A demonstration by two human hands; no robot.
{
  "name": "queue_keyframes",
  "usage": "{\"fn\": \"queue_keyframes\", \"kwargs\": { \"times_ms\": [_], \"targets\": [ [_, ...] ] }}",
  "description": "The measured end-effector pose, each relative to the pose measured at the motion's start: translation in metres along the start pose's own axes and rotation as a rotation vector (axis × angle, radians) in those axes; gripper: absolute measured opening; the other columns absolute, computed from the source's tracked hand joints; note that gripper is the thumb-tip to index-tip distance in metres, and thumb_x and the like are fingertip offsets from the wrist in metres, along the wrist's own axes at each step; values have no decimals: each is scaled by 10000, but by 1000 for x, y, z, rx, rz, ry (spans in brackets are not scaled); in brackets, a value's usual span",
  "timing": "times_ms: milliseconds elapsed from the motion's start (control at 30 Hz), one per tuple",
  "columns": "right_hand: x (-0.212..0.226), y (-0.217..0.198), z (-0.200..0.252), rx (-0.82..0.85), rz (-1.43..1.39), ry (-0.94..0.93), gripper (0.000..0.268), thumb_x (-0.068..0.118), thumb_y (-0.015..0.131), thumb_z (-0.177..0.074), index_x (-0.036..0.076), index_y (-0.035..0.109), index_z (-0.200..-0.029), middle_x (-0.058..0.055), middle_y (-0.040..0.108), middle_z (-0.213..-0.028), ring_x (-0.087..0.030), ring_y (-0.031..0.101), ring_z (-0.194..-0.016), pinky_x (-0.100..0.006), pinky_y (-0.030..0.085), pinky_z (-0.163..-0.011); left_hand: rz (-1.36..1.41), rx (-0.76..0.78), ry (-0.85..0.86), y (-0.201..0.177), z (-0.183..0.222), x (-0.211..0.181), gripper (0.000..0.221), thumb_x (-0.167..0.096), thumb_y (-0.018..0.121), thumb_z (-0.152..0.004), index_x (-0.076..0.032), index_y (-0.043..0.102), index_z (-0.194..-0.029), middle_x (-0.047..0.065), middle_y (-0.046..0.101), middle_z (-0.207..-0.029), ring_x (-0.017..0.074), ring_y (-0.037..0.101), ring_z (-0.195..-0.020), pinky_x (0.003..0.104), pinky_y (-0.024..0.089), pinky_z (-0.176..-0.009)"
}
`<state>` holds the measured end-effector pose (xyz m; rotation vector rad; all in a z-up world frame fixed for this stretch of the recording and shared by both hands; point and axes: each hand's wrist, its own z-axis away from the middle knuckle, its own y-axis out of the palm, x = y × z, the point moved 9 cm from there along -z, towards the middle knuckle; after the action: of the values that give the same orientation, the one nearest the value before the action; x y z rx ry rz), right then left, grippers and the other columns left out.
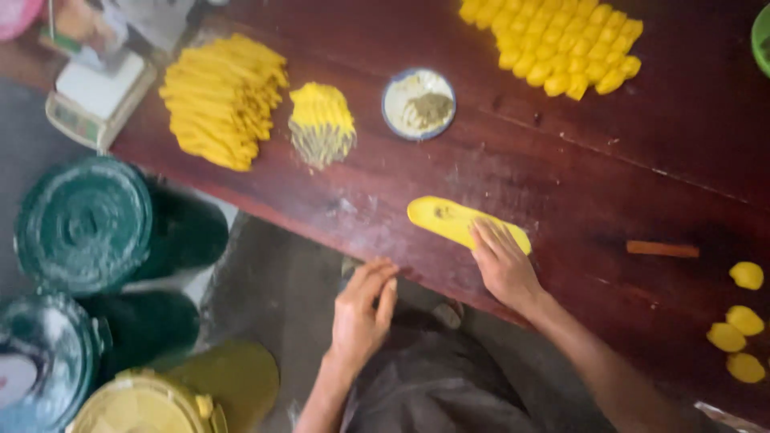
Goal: Shaping dough pieces and adding filling to prepare pastries.
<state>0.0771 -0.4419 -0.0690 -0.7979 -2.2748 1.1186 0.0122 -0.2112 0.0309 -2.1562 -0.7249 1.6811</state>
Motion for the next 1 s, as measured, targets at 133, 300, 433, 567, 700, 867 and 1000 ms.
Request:
{"fn": "queue_keyframes", "kwargs": {
  "times_ms": [133,300,433,567,700,867,1000],
  "targets": [
    [7,-2,10,4,5,115,399,205,631,-997,-38,650,-1312,-224,620,-1416,-390,599,-1295,-482,431,-1143,73,35,-9,-3,-8,29,206,-66,670,-926,-74,781,-1099,150,750,-1111,385,725,-1079,463,579,-912],
    [32,0,-10,15,138,262,628,333,613,-1006,-104,517,-1447,-301,492,-1526,-440,491,-1394,-531,351,-1189,130,149,55,-7,-42,68,203,-109,674,-942,-93,786,-1110,129,762,-1116,363,726,-1093,431,578,-922],
    [24,22,25,182,310,451,700,451,562,-1003,-46,499,-1492,-281,508,-1512,-435,485,-1407,-579,353,-1177,246,220,83,-21,-90,92,200,-87,663,-946,-66,788,-1100,144,762,-1118,373,723,-1096,419,596,-897],
    [38,25,10,287,437,590,716,498,529,-1021,-39,513,-1494,-249,501,-1544,-406,472,-1436,-535,354,-1203,301,270,157,-26,-120,113,191,-65,674,-931,-72,789,-1085,139,762,-1100,368,728,-1081,437,598,-884],
    [31,53,3,224,404,830,776,543,555,-1023,-96,517,-1462,-319,527,-1474,-427,482,-1418,-532,360,-1191,284,284,242,-21,-143,107,170,-118,702,-933,-112,798,-1073,79,770,-1106,302,738,-1089,404,589,-912],
    [40,82,-8,279,389,829,834,585,497,-1016,-92,441,-1500,-329,464,-1504,-475,442,-1423,-595,319,-1189,282,266,266,-28,-138,88,179,-96,690,-934,-101,790,-1083,105,764,-1114,335,724,-1108,434,567,-947],
    [48,85,6,361,502,636,913,665,434,-978,-54,395,-1539,-291,384,-1598,-459,341,-1505,-654,238,-1204,247,197,201,-24,-111,88,195,-84,682,-929,-101,793,-1088,111,768,-1102,350,728,-1090,444,577,-933]
  ]
}}
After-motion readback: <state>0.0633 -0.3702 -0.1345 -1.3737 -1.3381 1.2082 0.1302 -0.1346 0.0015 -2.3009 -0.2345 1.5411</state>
